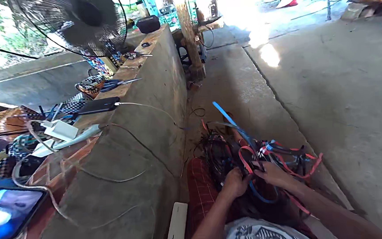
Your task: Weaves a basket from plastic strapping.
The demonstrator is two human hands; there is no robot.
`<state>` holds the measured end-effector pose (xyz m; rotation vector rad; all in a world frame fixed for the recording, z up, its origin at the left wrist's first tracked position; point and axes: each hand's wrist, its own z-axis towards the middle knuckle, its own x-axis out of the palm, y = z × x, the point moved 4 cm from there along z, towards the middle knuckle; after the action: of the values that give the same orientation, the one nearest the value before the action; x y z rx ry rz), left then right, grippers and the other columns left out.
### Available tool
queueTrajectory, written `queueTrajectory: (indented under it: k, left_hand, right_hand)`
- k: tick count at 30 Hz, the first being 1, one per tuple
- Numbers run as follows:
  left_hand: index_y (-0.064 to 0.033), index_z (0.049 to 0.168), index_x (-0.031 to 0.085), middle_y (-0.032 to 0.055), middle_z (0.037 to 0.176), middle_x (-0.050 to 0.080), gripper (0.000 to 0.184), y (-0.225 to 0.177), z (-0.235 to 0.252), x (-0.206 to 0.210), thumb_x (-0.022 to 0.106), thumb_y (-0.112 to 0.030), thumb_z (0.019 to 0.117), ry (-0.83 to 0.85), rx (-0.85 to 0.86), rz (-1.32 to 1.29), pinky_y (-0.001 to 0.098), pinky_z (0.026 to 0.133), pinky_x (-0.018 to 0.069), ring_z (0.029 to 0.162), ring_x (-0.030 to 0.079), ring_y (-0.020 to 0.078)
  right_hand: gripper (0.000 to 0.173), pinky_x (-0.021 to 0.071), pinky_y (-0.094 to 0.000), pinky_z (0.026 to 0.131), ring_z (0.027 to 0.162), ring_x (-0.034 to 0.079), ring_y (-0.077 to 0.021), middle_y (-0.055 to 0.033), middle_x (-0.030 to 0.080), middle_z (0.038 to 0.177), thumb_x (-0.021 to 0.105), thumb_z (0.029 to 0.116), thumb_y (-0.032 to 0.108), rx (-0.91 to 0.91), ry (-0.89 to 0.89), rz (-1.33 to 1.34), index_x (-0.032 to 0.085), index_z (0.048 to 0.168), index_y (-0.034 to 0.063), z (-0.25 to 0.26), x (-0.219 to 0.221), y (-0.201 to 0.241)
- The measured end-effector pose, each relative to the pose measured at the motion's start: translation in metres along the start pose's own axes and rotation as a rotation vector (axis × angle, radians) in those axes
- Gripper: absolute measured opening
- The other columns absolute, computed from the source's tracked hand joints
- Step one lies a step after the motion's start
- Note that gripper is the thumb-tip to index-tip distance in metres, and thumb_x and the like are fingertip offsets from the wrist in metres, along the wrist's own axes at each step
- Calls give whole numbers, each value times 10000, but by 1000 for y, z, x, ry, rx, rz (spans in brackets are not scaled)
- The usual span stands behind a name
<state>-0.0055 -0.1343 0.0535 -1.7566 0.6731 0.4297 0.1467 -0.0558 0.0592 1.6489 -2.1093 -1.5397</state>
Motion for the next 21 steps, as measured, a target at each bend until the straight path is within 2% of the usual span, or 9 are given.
queueTrajectory:
  k: [1,3,6,9,12,16,18,19,21]
  left_hand:
    - [23,1106,728,212,1222,680,297,-9,-1,-4,601,-236,1037,-10,44,0,469,1084,480,1187,643,303]
    - [39,1122,711,230,1259,657,256,-21,-2,-12,611,-173,1019,-6,76,-8,454,1093,481,1206,634,307]
    - [41,1129,696,174,1140,696,248,-13,1,-12,579,-152,1023,-18,-41,-172,436,1006,519,1089,664,241]
    - [6,1214,683,156,1110,719,351,-4,10,-9,567,-290,1065,-12,-221,-278,434,993,526,1054,682,209]
    - [-16,1151,725,130,1066,744,318,1,17,-3,666,-297,1015,5,-163,-209,422,988,546,1018,706,183]
    - [-58,1054,757,127,973,741,264,-3,22,-5,668,-304,1015,-47,-215,-68,496,937,535,966,702,244]
    - [-71,1068,763,128,985,744,285,-5,22,-5,649,-329,1025,-43,-221,-9,511,943,531,981,703,259]
    - [-69,1070,762,130,988,745,301,-6,21,-4,638,-340,1030,-25,-204,16,513,949,531,985,705,261]
    - [-68,1067,765,128,997,749,320,-11,19,-1,624,-353,1033,21,-158,57,510,960,528,994,708,253]
  right_hand:
    - [379,536,-487,813,836,646,-296,-214,675,1043,580,1044,206,-44,-50,70,601,1374,21,0,3,-4]
    - [298,527,-402,808,832,610,-195,-155,654,977,654,988,179,-153,-207,274,638,1185,-44,-12,3,-2]
    - [326,544,-225,842,867,629,-17,-28,673,960,741,907,162,-299,-405,482,630,1142,-36,-27,4,1]
    - [247,550,-251,892,944,657,-47,-73,704,1042,661,956,133,-363,-369,523,662,1139,-34,-28,15,-11]
    - [289,548,-320,936,1002,661,-114,-118,689,1124,624,997,144,-280,-295,573,632,1228,-29,-43,11,-10]
    - [292,560,-286,808,874,647,-82,-71,687,1026,675,942,115,-262,-409,554,628,1205,-4,-59,-3,-2]
    - [271,540,-383,824,874,636,-165,-116,671,1015,631,1006,153,-86,-308,486,619,1226,-5,-47,4,-17]
    - [282,544,-378,818,846,639,-157,-107,674,983,592,1042,195,10,-215,473,620,1240,-4,-39,9,-24]
    - [263,478,-267,653,644,526,-72,-15,580,770,554,1067,232,94,-125,519,648,1115,-8,-32,13,-18]
